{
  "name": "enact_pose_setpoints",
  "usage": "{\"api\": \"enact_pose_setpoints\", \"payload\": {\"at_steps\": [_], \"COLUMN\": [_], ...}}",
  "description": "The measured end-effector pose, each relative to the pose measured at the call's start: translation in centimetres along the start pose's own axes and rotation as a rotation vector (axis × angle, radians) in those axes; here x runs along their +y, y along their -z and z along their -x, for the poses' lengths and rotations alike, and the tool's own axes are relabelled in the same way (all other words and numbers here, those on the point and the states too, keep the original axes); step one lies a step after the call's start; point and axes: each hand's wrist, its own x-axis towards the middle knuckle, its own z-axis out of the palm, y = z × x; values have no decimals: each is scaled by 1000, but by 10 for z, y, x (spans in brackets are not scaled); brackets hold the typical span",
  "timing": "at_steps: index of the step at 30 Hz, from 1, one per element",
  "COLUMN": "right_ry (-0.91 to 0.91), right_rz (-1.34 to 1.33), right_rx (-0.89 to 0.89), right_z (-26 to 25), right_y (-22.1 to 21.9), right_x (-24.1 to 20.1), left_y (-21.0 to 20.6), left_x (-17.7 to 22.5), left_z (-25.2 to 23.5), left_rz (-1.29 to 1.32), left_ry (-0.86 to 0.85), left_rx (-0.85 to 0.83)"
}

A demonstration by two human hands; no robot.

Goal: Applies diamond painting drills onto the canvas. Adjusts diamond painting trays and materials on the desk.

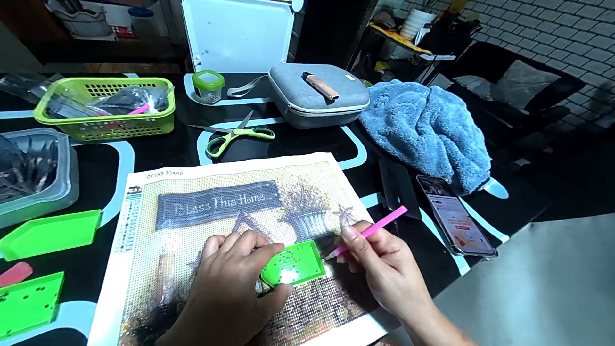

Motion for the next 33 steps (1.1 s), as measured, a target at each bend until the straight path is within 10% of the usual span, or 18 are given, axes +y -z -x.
{"api": "enact_pose_setpoints", "payload": {"at_steps": [33], "right_ry": [207], "right_rz": [137], "right_rx": [-131], "right_z": [-18], "right_y": [-39], "right_x": [3], "left_y": [-1], "left_x": [4], "left_z": [-1], "left_rz": [-24], "left_ry": [-4], "left_rx": [25]}}
